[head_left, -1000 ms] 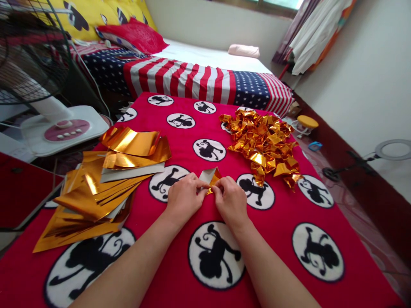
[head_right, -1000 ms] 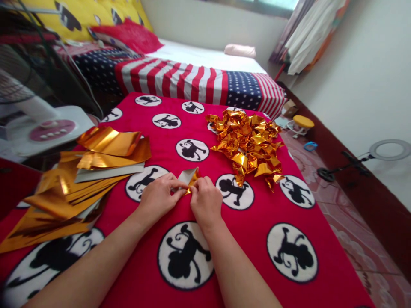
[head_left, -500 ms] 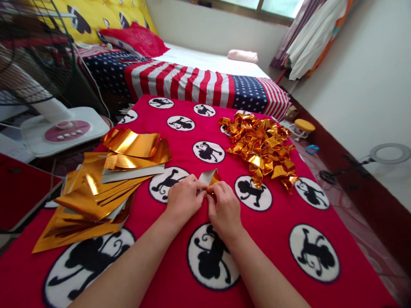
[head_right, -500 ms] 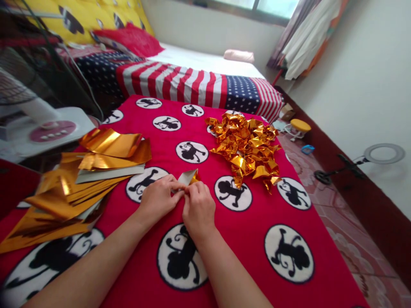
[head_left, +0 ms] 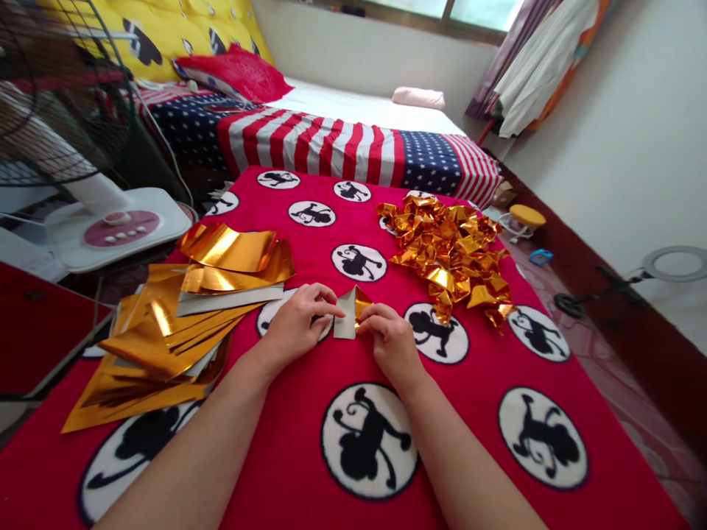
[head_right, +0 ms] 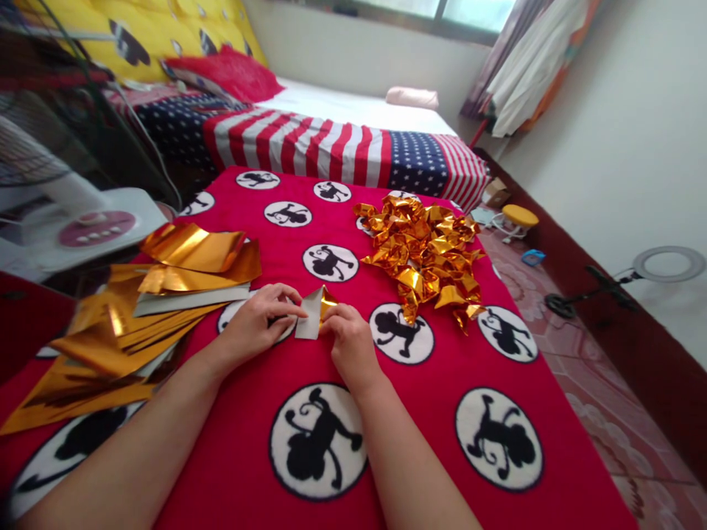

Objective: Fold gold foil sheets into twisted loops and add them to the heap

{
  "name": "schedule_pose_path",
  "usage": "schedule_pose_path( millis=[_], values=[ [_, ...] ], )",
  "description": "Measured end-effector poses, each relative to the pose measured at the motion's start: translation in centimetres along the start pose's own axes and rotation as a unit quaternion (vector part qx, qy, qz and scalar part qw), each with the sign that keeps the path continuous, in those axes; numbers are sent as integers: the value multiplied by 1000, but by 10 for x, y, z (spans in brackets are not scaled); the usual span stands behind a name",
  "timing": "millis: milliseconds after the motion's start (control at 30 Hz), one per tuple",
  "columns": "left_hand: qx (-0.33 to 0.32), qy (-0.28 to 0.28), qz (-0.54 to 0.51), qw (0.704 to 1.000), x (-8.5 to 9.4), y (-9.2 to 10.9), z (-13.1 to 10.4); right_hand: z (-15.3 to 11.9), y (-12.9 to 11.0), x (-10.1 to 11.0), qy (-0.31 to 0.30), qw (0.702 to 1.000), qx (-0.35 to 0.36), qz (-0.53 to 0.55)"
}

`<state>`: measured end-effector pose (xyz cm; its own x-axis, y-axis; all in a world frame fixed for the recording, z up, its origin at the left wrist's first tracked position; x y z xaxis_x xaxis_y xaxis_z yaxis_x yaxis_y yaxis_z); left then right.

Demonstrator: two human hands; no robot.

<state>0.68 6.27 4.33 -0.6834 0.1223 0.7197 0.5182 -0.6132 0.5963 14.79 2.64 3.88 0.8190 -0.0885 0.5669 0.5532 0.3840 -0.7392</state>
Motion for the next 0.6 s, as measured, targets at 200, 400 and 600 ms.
schedule_pose_path(
  millis=[200, 400, 600],
  values=[
    [-60, 5, 87, 994, 0, 19, 1, 0, 3, -1, -7, 1000, 0, 11],
    [-112, -4, 140, 984, -4, 37, -1, 1, 4, 1, -2, 1000, 3, -9],
    [-142, -55, 107, 983, -18, 43, -4, -3, -3, 6, -2, 996, -11, -93]
  ],
)
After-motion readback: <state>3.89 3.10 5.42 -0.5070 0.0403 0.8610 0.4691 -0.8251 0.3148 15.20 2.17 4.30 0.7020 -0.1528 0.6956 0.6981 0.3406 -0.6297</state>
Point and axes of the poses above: each hand's wrist, its own z-axis towards the middle knuckle, its own x-axis out of the back of the hand, y = z × x, the point moved 9 cm from there along z, towards the middle knuckle, and after that the axes turned 1 degree about -x, right-handed, at the moved point
